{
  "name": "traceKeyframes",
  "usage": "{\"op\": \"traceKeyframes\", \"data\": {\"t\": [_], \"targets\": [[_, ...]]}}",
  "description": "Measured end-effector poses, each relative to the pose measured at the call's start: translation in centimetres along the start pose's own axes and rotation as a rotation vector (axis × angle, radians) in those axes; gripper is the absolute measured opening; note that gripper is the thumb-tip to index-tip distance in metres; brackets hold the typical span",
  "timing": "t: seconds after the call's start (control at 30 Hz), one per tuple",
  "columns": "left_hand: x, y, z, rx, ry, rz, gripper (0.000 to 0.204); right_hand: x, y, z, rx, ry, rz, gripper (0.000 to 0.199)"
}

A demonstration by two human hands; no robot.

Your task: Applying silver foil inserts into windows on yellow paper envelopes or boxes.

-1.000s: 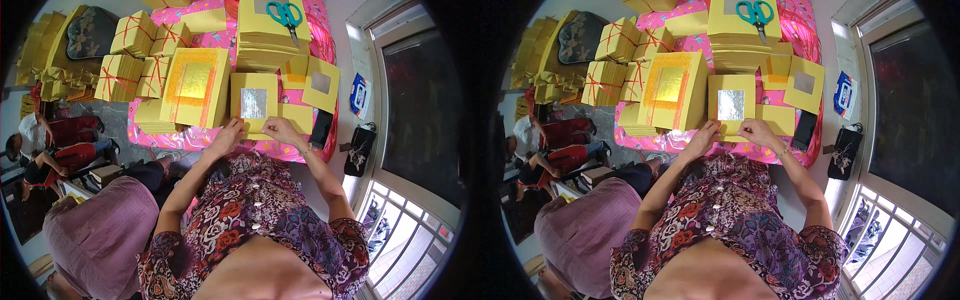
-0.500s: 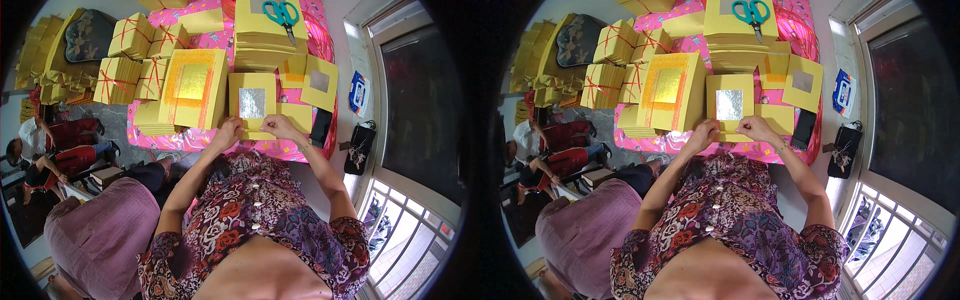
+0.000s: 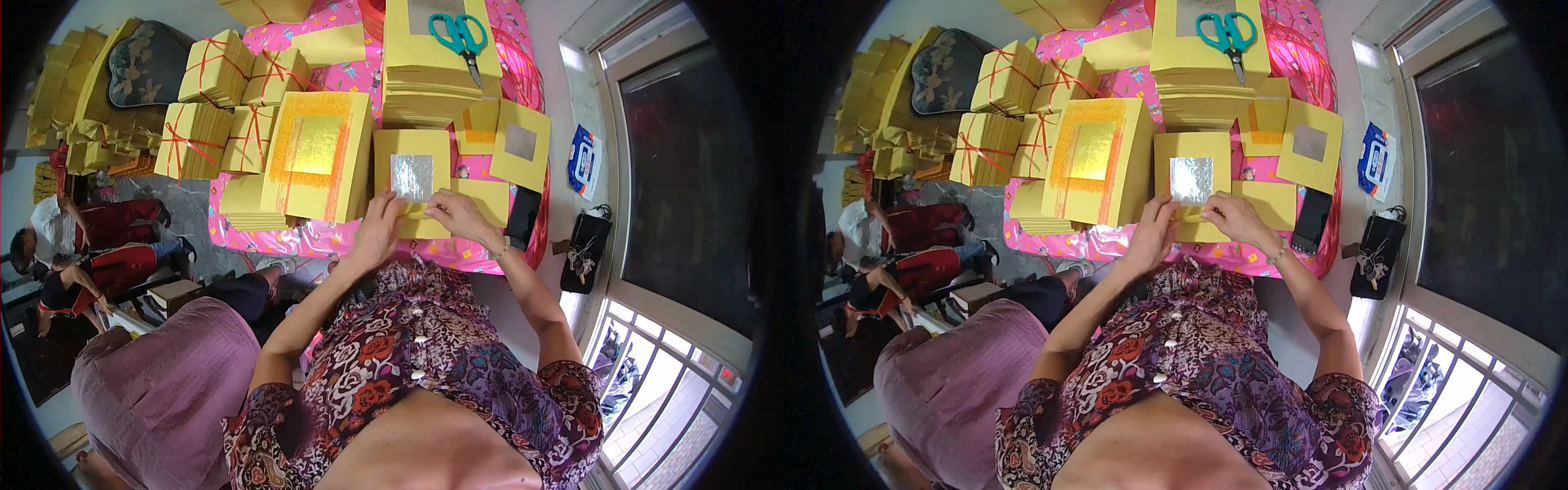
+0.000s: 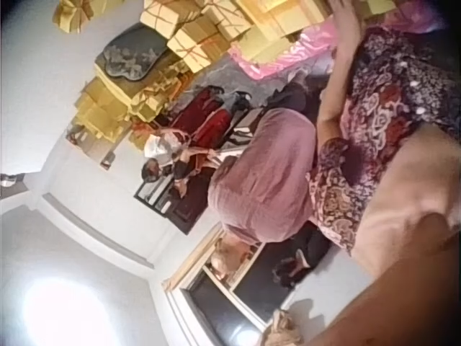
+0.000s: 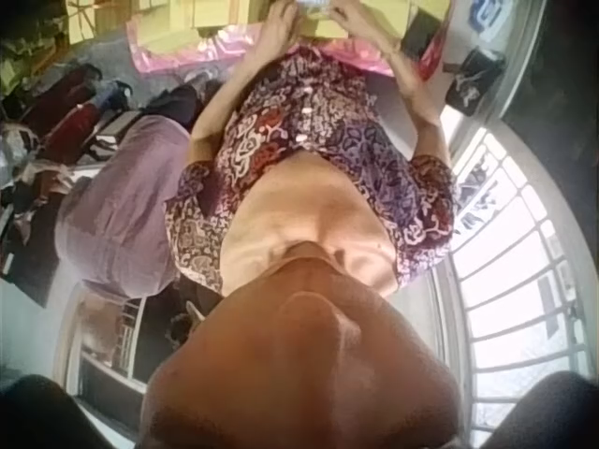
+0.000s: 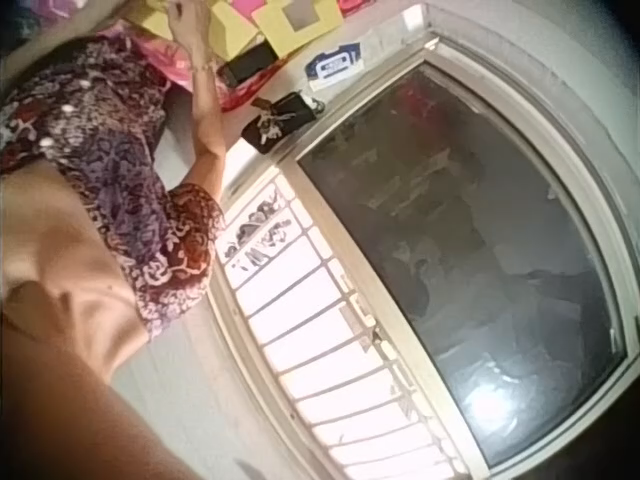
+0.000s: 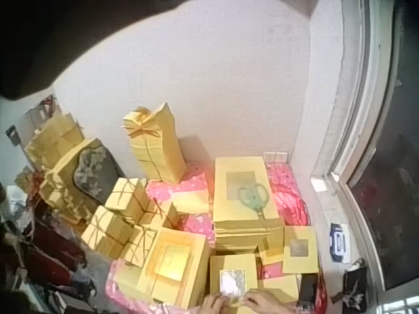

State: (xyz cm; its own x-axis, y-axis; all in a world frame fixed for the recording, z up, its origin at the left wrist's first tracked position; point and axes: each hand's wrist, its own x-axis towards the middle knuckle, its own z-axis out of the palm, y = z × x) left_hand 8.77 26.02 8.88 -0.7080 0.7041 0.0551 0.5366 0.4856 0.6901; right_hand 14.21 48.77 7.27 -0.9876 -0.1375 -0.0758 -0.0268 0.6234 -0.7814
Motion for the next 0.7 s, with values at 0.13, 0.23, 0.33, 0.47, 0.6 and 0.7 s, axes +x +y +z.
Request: {"op": "traceKeyframes", "data": {"t": [0.13, 0.23, 0.33, 0.47, 0.6, 0.7], "targets": [[-0.5, 1.3, 0.7, 0.113, 0.156, 0.264, 0.057, 2.7, -0.7, -2.1, -0.057, 0.026, 0.033, 0.021], [0.5, 1.4, 1.1, 0.055, 0.059, 0.327, 0.06, 5.5, 0.5, -3.0, -0.041, 0.141, 0.035, 0.025], [2.1, 1.0, 2.1, 0.123, 0.007, 0.254, 0.063, 8.3, 1.8, -3.8, -0.084, 0.251, 0.02, 0.026], [4.2, -0.5, 3.4, 0.232, -0.016, 0.211, 0.074, 11.0, 2.7, -4.0, -0.186, 0.26, 0.08, 0.026], [5.4, -1.2, 4.2, 0.257, -0.039, 0.188, 0.081, 12.4, 3.4, -3.0, -0.483, 0.304, 0.014, 0.019], [5.7, -1.5, 4.4, 0.235, -0.028, 0.203, 0.082, 13.2, 3.3, -1.8, -0.532, 0.265, -0.038, 0.017]]}}
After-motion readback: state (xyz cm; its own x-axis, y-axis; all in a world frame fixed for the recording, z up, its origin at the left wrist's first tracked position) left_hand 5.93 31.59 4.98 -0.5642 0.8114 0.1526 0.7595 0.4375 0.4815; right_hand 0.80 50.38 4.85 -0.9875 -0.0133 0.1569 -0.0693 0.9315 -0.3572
